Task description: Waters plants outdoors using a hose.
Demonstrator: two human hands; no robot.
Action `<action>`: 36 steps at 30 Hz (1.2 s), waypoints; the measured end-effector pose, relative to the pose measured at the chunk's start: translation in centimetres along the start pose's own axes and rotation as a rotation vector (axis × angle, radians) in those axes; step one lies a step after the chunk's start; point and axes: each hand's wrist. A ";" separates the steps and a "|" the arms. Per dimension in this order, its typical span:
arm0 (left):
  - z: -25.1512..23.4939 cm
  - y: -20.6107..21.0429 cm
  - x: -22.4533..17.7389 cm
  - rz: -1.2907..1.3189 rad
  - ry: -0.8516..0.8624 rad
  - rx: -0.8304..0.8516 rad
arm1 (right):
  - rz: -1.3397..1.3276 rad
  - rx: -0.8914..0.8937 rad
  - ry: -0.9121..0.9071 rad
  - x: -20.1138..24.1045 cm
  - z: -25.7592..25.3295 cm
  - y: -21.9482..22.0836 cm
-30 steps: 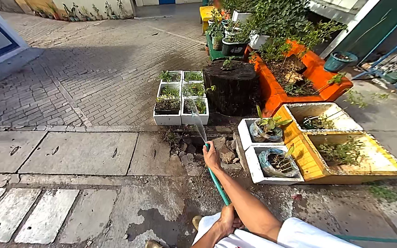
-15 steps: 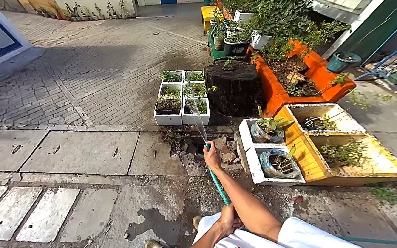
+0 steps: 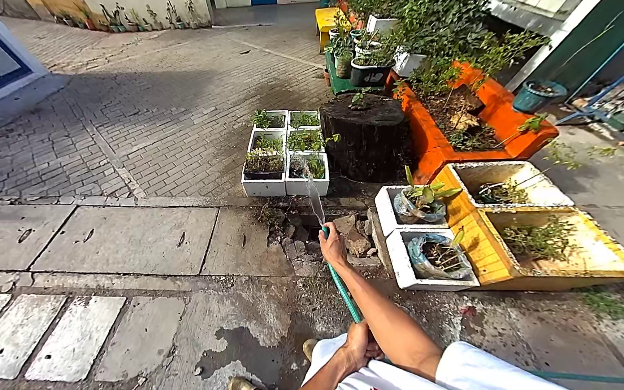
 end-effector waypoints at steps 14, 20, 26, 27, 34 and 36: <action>0.1 0.2 0.0 0.032 0.002 -0.028 | -0.025 0.028 -0.087 0.8 0.2 0.7; 0.0 0.1 -0.1 0.033 -0.011 -0.033 | -0.027 0.020 -0.093 0.9 0.2 0.7; 0.0 0.1 -0.3 0.043 -0.007 -0.025 | -0.024 0.014 -0.101 1.0 0.2 0.6; 0.0 0.2 -0.4 0.043 -0.005 -0.021 | -0.024 0.011 -0.104 1.0 0.1 0.6; 0.3 0.6 -0.8 0.032 -0.004 -0.034 | -0.031 0.043 -0.137 1.4 0.1 0.6; 0.3 0.6 -0.8 0.033 -0.008 -0.043 | -0.030 0.048 -0.122 1.5 0.1 0.6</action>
Point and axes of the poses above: each hand's wrist, its own z-axis away from the middle knuckle, its own y-axis out of the palm, x = y × z, and after that the axes turned 6 degrees about x, right-handed
